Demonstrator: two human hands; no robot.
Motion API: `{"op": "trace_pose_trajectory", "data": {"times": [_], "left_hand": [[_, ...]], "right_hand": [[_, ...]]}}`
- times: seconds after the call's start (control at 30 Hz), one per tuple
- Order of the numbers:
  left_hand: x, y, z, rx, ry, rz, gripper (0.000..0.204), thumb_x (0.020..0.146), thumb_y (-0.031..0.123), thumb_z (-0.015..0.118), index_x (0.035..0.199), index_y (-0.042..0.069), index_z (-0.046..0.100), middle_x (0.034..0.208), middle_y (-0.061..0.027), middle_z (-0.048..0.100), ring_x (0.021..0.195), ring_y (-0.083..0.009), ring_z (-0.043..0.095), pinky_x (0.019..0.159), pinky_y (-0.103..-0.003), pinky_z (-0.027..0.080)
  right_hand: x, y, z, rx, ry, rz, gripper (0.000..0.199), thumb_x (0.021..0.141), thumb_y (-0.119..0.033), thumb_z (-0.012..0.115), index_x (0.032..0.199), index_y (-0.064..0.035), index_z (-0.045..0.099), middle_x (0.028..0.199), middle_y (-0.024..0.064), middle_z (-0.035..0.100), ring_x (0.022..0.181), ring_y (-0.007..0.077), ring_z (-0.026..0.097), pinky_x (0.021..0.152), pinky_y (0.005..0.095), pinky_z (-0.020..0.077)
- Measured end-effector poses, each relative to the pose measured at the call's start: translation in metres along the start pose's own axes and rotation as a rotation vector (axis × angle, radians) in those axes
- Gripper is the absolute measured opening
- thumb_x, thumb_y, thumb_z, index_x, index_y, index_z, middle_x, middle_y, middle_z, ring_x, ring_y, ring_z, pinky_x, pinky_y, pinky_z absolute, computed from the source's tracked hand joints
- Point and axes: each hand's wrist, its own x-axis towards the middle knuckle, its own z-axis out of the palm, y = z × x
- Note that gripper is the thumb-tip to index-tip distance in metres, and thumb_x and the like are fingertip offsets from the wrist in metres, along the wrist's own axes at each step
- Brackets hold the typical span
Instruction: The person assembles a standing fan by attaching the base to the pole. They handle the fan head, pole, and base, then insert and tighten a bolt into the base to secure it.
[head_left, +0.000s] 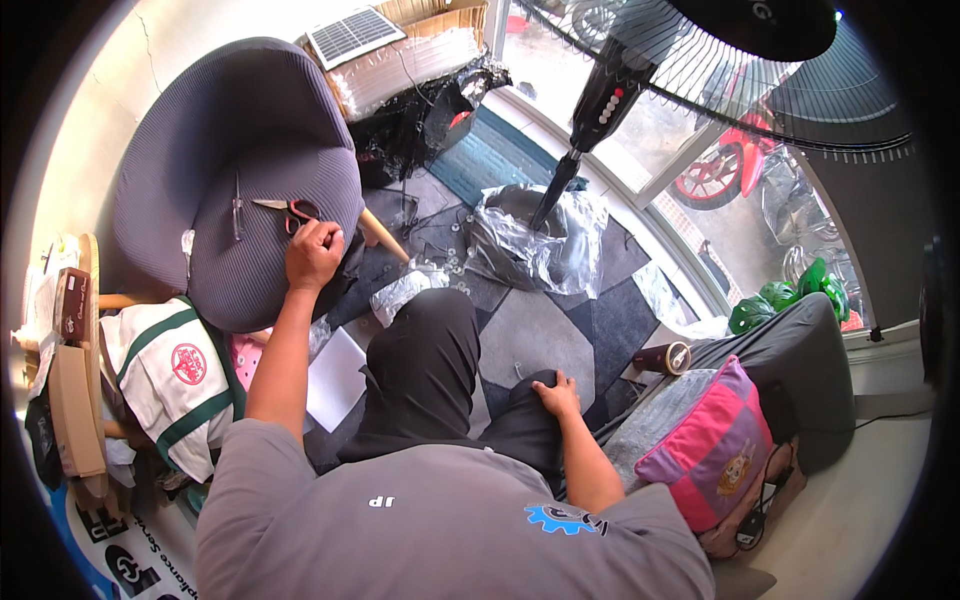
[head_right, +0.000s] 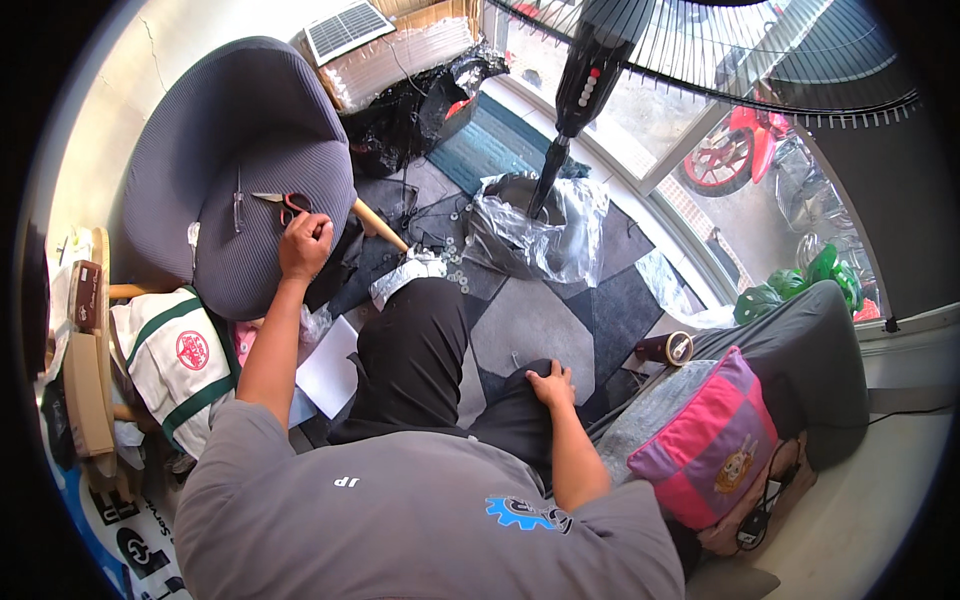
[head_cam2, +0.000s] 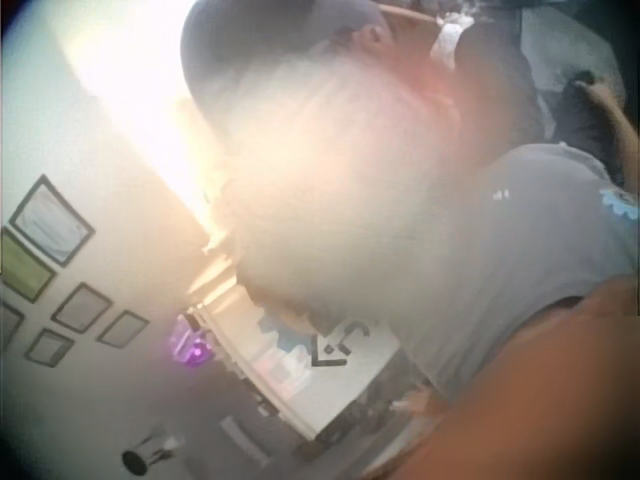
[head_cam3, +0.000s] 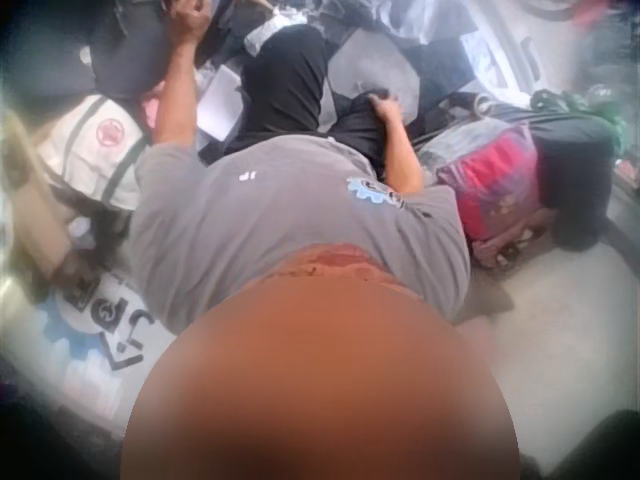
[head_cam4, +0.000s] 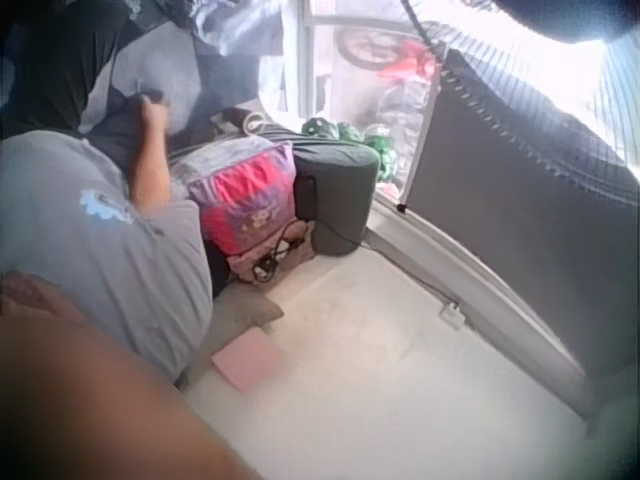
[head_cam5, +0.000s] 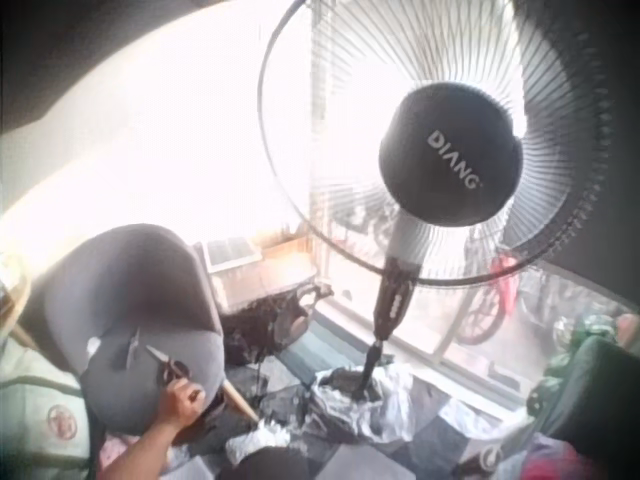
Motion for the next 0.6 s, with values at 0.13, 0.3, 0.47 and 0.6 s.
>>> {"op": "trace_pose_trajectory", "data": {"times": [0.13,0.3,0.47,0.6], "left_hand": [[0.0,0.0,0.0,0.033,-0.077,-0.058,0.004,0.084,0.014,0.072,0.085,0.012,0.069,0.081,-0.007,0.063,0.08,-0.0323,0.065,0.073,-0.045,0.054],[-0.001,0.003,0.0,0.079,-0.041,-0.03,0.005,0.085,0.017,0.072,0.087,0.014,0.07,0.082,-0.006,0.064,0.082,-0.032,0.066,0.074,-0.045,0.054],[-0.001,0.003,0.002,0.092,-0.069,-0.09,0.005,0.085,0.017,0.073,0.085,0.013,0.069,0.079,-0.0066,0.061,0.079,-0.0321,0.065,0.072,-0.046,0.053],[-0.001,0.004,0.002,0.085,-0.02,-0.057,0.007,0.084,0.017,0.073,0.083,0.013,0.067,0.076,-0.0069,0.06,0.077,-0.0324,0.064,0.068,-0.047,0.052]], "right_hand": [[0.003,0.014,-0.003,0.082,-0.004,-0.166,0.089,0.085,-0.062,0.07,0.157,-0.0179,0.042,0.162,0.0233,0.035,0.145,0.0459,0.039,0.119,0.0524,0.0351],[0.026,0.011,0.0,0.075,-0.041,-0.076,0.087,0.085,-0.061,0.07,0.155,-0.0158,0.045,0.161,0.0207,0.038,0.144,0.0423,0.043,0.118,0.0497,0.038],[0.029,0.007,-0.003,0.044,-0.087,-0.073,0.088,0.085,-0.061,0.069,0.156,-0.0154,0.044,0.158,0.0207,0.043,0.144,0.0423,0.044,0.117,0.05,0.039],[0.037,0.007,-0.005,0.03,-0.099,-0.078,0.088,0.085,-0.062,0.07,0.155,-0.0161,0.045,0.156,0.021,0.046,0.143,0.0404,0.045,0.117,0.049,0.0395]]}}
